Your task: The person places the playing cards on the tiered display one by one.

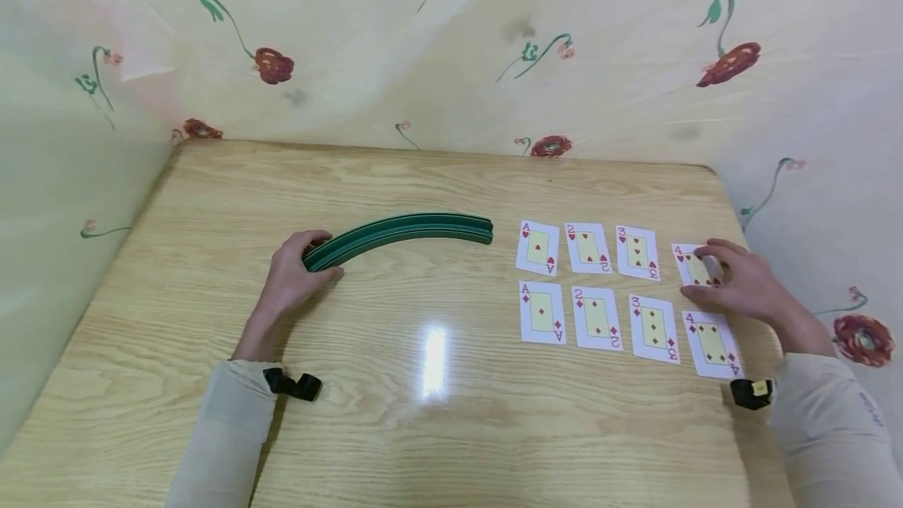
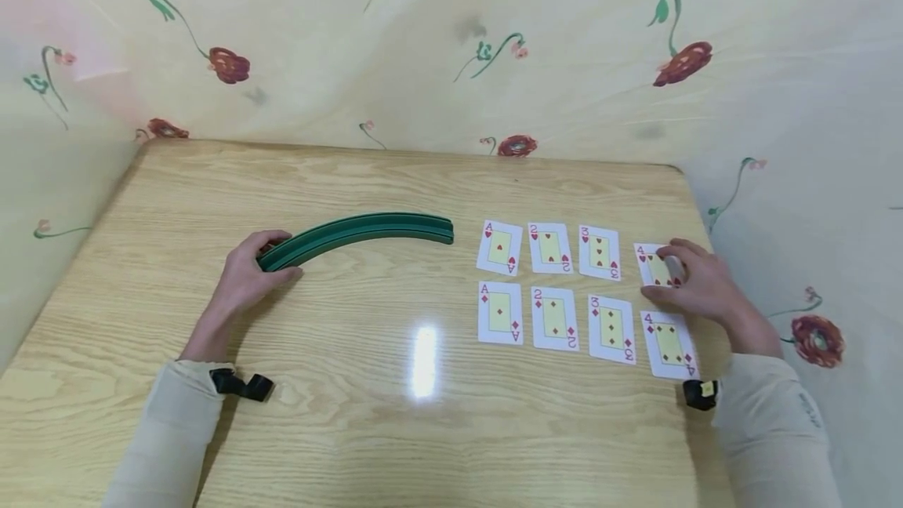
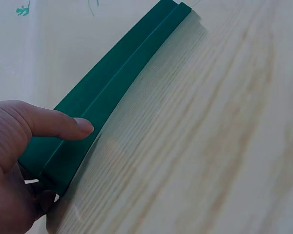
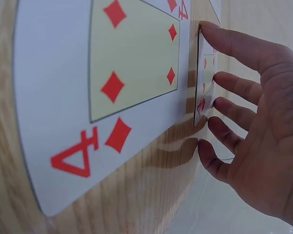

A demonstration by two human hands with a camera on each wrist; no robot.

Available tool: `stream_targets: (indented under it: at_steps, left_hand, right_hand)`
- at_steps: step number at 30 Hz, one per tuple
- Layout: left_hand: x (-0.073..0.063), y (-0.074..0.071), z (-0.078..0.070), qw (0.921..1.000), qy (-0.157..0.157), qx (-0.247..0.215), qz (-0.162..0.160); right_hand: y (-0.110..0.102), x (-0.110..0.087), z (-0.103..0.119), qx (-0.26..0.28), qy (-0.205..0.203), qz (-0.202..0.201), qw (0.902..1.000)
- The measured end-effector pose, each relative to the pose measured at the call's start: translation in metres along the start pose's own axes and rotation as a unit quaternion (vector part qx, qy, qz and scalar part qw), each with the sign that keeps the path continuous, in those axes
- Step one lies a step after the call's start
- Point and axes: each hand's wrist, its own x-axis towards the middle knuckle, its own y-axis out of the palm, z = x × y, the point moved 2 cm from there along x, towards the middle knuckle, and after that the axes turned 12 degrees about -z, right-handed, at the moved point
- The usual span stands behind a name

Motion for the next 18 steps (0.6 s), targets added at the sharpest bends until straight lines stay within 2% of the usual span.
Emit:
stream_targets:
  at_steps: [11,18]
  left_hand:
    - [-0.0058,-0.0045,0.0059,0.9998,-0.011,0.014,0.008]
    - [-0.0067,-0.0042,0.0073,0.9998,-0.003,0.015,-0.010]
  right_hand:
    - [-0.0009,0.0000,-0.0030,0.006,-0.013,0.003,0.9999]
    - [-0.0006,0.0010,-0.0027,0.009,-0.011,-0.004,0.9999]
